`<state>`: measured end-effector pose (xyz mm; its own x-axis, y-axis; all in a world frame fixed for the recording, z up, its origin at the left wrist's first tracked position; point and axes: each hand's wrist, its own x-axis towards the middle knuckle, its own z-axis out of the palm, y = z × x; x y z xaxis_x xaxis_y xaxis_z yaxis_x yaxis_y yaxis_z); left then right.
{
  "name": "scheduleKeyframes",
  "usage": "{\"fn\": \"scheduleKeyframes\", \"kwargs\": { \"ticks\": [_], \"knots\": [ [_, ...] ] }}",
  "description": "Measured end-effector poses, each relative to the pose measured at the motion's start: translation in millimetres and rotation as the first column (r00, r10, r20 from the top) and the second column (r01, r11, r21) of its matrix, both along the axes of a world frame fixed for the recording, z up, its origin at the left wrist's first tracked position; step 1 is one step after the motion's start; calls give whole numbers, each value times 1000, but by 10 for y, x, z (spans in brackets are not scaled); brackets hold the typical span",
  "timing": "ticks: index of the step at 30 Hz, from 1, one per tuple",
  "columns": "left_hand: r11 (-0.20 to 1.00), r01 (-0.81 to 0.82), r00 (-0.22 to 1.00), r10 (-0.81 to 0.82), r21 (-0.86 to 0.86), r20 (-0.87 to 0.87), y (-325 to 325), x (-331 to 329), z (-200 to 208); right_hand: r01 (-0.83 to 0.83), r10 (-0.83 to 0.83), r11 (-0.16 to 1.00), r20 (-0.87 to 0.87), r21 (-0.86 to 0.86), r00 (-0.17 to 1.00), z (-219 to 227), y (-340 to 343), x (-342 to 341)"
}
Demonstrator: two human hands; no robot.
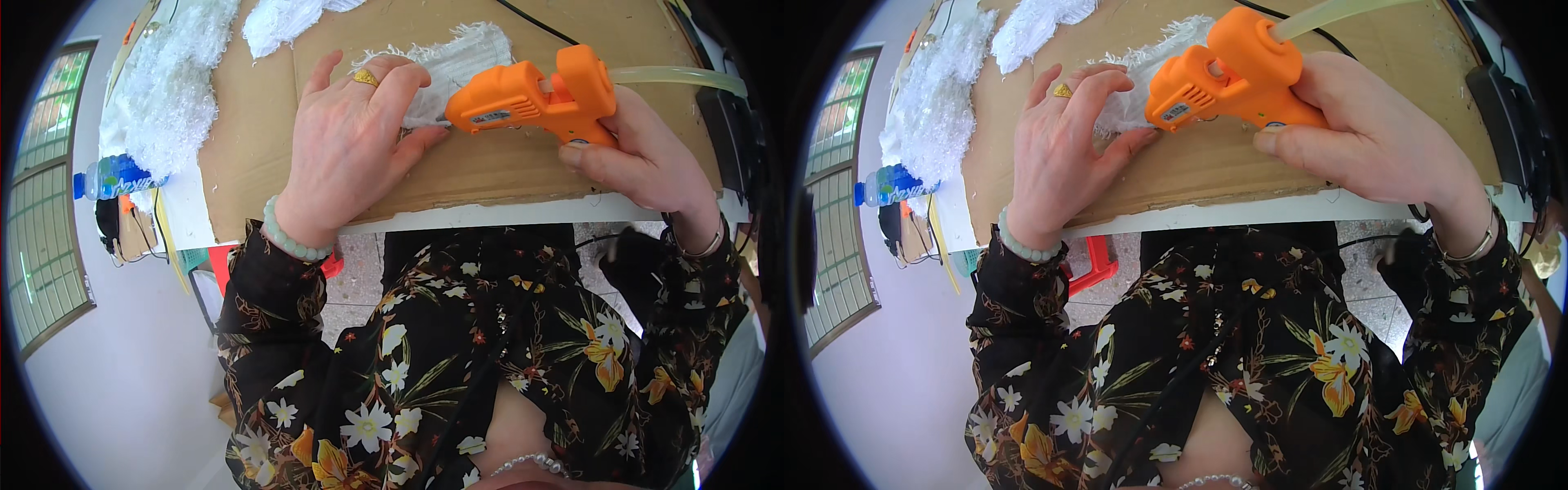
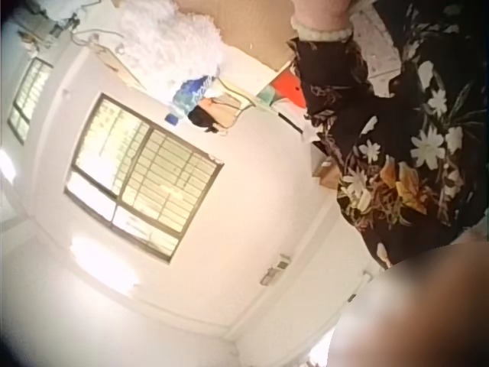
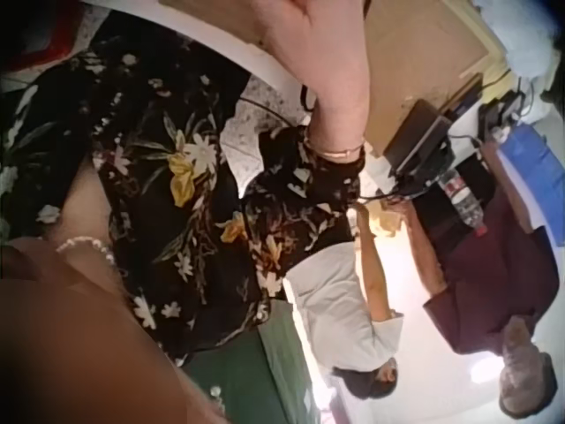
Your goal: Apply hot glue to toy parts and attach white stuffing or fur materials.
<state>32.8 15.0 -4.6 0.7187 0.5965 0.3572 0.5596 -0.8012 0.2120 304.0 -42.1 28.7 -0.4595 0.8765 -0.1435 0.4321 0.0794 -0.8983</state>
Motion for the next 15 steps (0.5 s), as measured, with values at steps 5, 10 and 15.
{"fn": "scheduleKeyframes", "kwargs": {
  "ticks": [5, 10, 15],
  "knots": [
    [1000, -9, 1000, 9, 8, -17, -10, -9, 0, -19, 19, 1000, 5, 22, 1000, -15, 20, -15],
    [999, -5, 1000, 6, 33, -17, -8, -6, -6, -52, 51, 997, 27, 57, 998, -15, 43, -11],
    [1000, -1, 999, 1, 14, -35, -16, 2, 7, -40, 40, 998, 13, 54, 999, 23, 32, 18]
  ]
}}
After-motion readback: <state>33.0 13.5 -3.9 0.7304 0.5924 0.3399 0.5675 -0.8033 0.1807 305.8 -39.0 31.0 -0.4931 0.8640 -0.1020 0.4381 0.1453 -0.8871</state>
